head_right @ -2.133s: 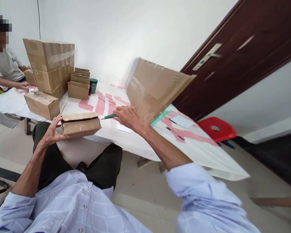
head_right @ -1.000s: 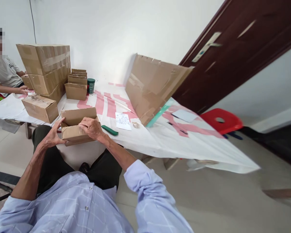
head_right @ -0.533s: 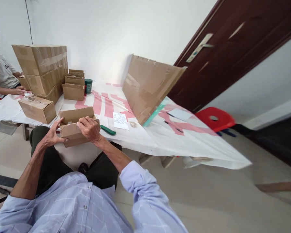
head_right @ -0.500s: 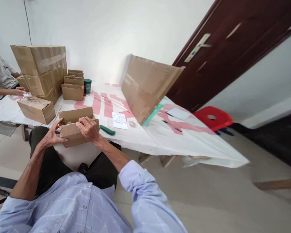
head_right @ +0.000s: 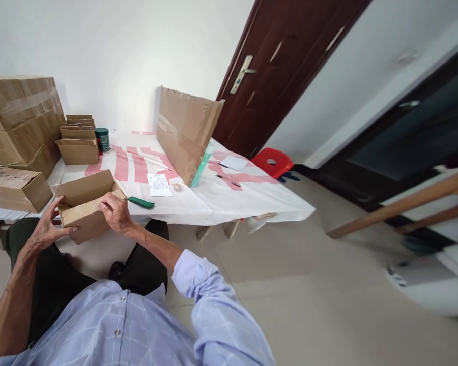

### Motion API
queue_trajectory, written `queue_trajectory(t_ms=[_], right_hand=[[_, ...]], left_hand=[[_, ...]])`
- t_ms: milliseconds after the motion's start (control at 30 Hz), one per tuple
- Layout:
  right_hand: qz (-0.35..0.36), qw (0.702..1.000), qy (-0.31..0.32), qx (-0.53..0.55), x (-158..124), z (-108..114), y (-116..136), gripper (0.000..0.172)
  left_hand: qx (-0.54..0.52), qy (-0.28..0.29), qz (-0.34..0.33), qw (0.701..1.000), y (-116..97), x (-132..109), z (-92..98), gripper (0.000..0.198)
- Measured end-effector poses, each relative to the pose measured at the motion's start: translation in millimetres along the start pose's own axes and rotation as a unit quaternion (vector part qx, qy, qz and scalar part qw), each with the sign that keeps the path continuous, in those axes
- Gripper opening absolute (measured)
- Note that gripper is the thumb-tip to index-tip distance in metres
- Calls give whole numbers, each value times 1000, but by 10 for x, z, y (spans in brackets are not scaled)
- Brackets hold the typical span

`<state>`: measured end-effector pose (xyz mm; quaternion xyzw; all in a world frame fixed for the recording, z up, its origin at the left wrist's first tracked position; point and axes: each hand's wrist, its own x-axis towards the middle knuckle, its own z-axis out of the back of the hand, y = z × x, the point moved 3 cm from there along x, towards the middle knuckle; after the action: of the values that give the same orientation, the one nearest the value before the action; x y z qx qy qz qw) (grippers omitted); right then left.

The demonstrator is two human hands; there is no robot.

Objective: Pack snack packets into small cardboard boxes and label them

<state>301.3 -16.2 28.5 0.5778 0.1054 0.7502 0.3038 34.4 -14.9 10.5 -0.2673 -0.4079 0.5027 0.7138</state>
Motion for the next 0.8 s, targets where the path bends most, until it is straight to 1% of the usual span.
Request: queue_trajectory(t_ms=[100,200,300,400,467,533,600,700,800], right_hand=[[-76,995,-14,60,5,225,-11,33],[-163,979,-57,107,0,479,-54,38],[-195,966,-83,149,20,676,-76,45],[-213,957,-79,181,51,793,-138,51],[-223,955,-75,178,63,867,-246,51],[-234,956,-80,158,63,979,-435,50],[-254,956,-94,112,49,1153,-706,47],[-295,948,-120,19,9,1532,-1206,41],[-336,929,-148,-49,-45,1966,-1702,33]], left_hand=[[-2,4,-10,1000,-31,41,-40,121],[-7,8,-7,1000,-80,58,-85,121],[-12,12,1,1000,-134,70,-99,122],[-10,14,12,1000,-174,119,-60,123],[-2,12,19,1000,-197,178,-4,123],[4,6,21,1000,-229,251,64,125],[10,6,24,1000,-265,331,124,126],[21,8,40,999,-295,441,185,131],[13,11,79,997,-237,513,206,139]])
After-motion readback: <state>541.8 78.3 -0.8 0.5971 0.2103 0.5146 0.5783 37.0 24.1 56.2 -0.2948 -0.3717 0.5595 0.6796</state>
